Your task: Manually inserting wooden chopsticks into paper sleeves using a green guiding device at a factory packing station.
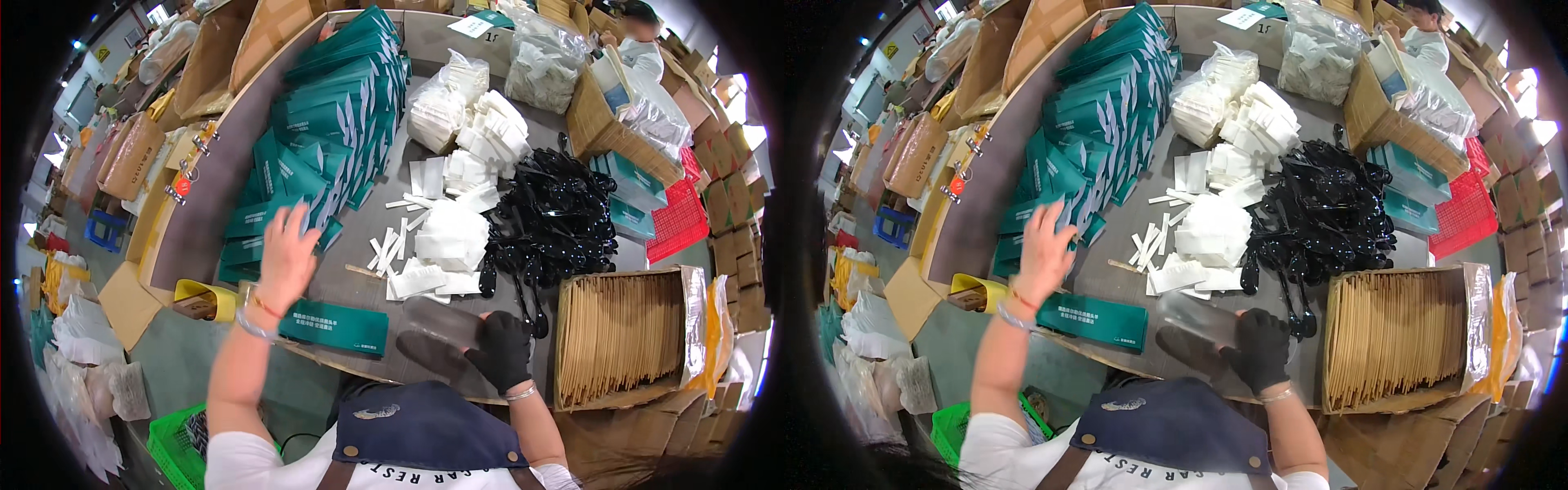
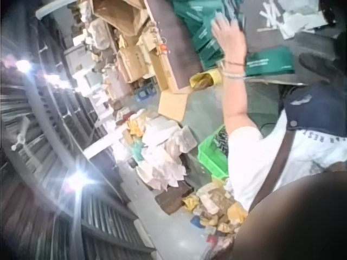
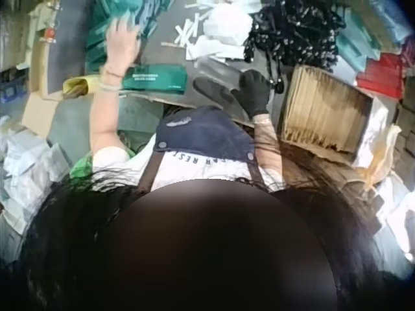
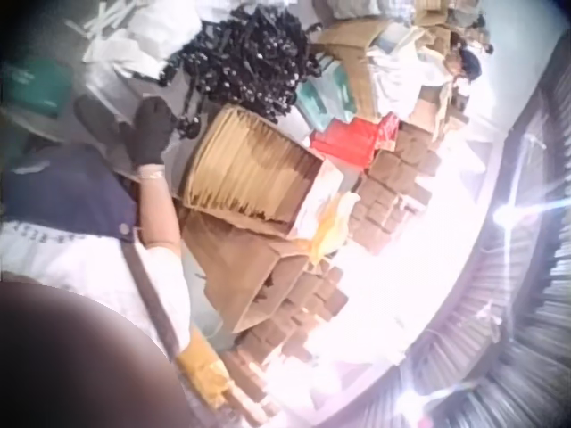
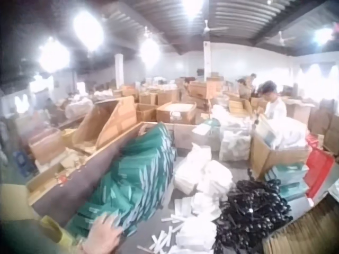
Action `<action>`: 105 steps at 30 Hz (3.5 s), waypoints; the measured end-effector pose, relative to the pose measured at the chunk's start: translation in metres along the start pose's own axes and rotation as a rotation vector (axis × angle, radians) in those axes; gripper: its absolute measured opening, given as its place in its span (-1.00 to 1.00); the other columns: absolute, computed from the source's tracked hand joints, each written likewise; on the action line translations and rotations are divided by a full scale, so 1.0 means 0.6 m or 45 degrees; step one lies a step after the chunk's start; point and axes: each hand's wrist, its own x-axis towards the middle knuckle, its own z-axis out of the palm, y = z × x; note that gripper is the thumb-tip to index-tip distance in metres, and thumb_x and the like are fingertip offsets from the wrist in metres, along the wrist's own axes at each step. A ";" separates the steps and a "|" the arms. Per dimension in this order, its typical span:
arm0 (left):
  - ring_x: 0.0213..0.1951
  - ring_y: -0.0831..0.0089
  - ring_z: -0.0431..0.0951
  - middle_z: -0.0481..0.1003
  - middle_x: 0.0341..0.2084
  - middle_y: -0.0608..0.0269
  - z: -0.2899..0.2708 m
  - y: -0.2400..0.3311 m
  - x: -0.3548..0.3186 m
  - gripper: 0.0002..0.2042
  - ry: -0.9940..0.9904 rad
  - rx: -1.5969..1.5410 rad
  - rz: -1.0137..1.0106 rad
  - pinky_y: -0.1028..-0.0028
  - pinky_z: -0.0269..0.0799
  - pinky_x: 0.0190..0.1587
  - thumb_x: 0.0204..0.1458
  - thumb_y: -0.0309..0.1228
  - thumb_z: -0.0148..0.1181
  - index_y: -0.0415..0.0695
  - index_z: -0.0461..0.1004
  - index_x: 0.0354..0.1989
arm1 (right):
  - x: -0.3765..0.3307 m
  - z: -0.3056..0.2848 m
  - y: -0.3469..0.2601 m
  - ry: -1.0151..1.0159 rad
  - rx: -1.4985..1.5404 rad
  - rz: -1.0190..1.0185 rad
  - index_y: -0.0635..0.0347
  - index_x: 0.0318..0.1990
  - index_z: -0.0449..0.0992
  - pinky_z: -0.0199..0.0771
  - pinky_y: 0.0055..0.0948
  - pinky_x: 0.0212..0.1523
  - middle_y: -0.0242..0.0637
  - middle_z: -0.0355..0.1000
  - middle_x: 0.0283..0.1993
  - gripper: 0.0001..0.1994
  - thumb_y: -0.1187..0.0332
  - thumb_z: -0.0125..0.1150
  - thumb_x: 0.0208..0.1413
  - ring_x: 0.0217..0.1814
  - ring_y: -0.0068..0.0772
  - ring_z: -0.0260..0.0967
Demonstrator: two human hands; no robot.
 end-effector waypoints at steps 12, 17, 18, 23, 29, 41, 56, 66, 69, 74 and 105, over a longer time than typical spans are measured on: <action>0.30 -0.10 0.06 0.25 0.18 -0.08 0.136 0.176 -0.171 -0.06 -0.312 -0.709 -0.629 -0.17 -0.20 0.31 -0.36 0.04 0.48 -0.26 0.27 0.21 | -0.006 0.022 -0.019 -0.445 -0.352 -0.053 0.04 -0.03 0.45 0.27 -0.12 -0.08 -0.23 0.42 -0.11 -0.39 0.00 0.45 -0.29 -0.07 -0.15 0.38; 0.30 -0.12 0.07 0.25 0.19 -0.09 0.134 0.177 -0.187 -0.05 -0.352 -0.649 -0.641 -0.18 -0.20 0.31 -0.35 0.07 0.47 -0.28 0.26 0.20 | 0.006 0.126 -0.037 -0.416 -0.143 -0.236 0.10 0.01 0.45 0.31 -0.07 -0.04 -0.18 0.44 -0.09 -0.33 -0.18 0.34 -0.18 -0.06 -0.11 0.42; 0.29 -0.12 0.09 0.24 0.20 -0.09 0.133 0.177 -0.188 -0.07 -0.373 -0.648 -0.625 -0.19 -0.18 0.30 -0.33 0.07 0.47 -0.26 0.26 0.20 | 0.013 0.156 -0.048 -0.418 -0.160 -0.249 0.10 0.02 0.44 0.30 -0.05 -0.01 -0.17 0.44 -0.06 -0.33 -0.17 0.33 -0.17 -0.04 -0.10 0.42; 0.11 -0.05 0.31 0.37 0.06 -0.01 0.164 0.154 -0.133 -0.32 -0.199 -0.761 -0.464 -0.13 0.13 0.15 -0.21 -0.06 0.42 -0.17 0.39 0.08 | 0.037 0.138 -0.048 -0.025 0.123 -0.397 0.11 0.05 0.45 0.42 -0.14 -0.05 -0.13 0.47 -0.09 -0.39 -0.03 0.40 -0.12 -0.07 -0.02 0.43; -0.12 0.06 0.44 0.45 -0.23 0.12 0.253 0.126 -0.008 -0.70 -0.247 -0.474 -0.631 0.09 0.33 -0.09 -0.12 -0.28 0.34 -0.11 0.52 -0.21 | -0.043 0.027 0.154 0.515 -0.124 0.299 0.20 -0.13 0.49 0.42 -0.18 -0.06 -0.12 0.47 -0.17 -0.57 0.17 0.43 -0.13 -0.09 -0.06 0.43; -0.37 -0.03 0.54 0.52 -0.52 -0.01 0.227 0.074 -0.011 -0.81 -0.256 -0.499 -0.450 0.11 0.46 -0.28 -0.02 -0.27 0.18 -0.10 0.62 -0.49 | -0.272 -0.086 0.412 0.496 -0.549 1.074 0.39 -0.07 0.50 0.36 -0.13 0.09 0.14 0.41 -0.03 -0.64 0.28 0.11 0.08 0.07 0.10 0.36; -0.20 0.07 0.47 0.44 -0.29 0.07 0.184 0.185 -0.054 -0.61 -0.303 -0.675 -0.368 0.21 0.43 -0.15 -0.19 -0.32 0.38 -0.15 0.49 -0.15 | -0.197 -0.087 0.267 1.134 0.536 1.006 0.30 -0.01 0.38 0.29 -0.42 -0.09 -0.37 0.32 -0.26 -0.79 0.41 -0.06 0.30 -0.21 -0.48 0.26; -0.38 0.22 0.58 0.55 -0.45 0.07 0.157 0.181 -0.037 -0.77 -0.536 -1.161 -0.512 0.32 0.48 -0.27 -0.17 -0.42 0.35 -0.22 0.51 -0.34 | -0.066 0.117 0.117 0.692 0.688 0.518 0.19 -0.25 0.39 0.33 -0.40 -0.34 -0.38 0.34 -0.43 -0.91 0.38 0.02 0.24 -0.41 -0.44 0.29; -0.46 0.43 0.55 0.57 -0.50 0.12 0.117 0.203 -0.036 -0.78 -0.726 -1.402 -0.510 0.43 0.46 -0.34 -0.16 -0.42 0.35 -0.23 0.52 -0.34 | 0.030 0.114 0.105 0.638 0.234 0.335 0.22 -0.19 0.42 0.36 -0.34 -0.34 -0.17 0.38 -0.36 -0.71 0.29 0.34 0.02 -0.36 -0.19 0.36; -0.23 0.16 0.45 0.51 -0.29 0.26 0.110 0.233 -0.092 -0.65 -0.448 -0.858 0.020 0.26 0.38 -0.13 -0.28 -0.41 0.44 -0.09 0.56 -0.23 | 0.109 0.121 0.085 0.427 0.168 0.450 0.17 -0.09 0.44 0.43 -0.19 -0.10 -0.09 0.43 -0.16 -0.55 0.22 0.45 -0.13 -0.08 -0.01 0.39; -0.01 0.22 0.31 0.38 0.05 0.37 0.060 0.215 -0.194 -0.44 -0.482 -0.548 0.137 0.23 0.19 0.01 -0.25 -0.29 0.40 -0.05 0.45 0.03 | -0.013 0.070 -0.008 -0.309 0.231 0.515 0.04 -0.08 0.59 0.45 -0.37 -0.34 -0.26 0.53 -0.36 -0.71 0.22 0.33 0.05 -0.33 -0.28 0.47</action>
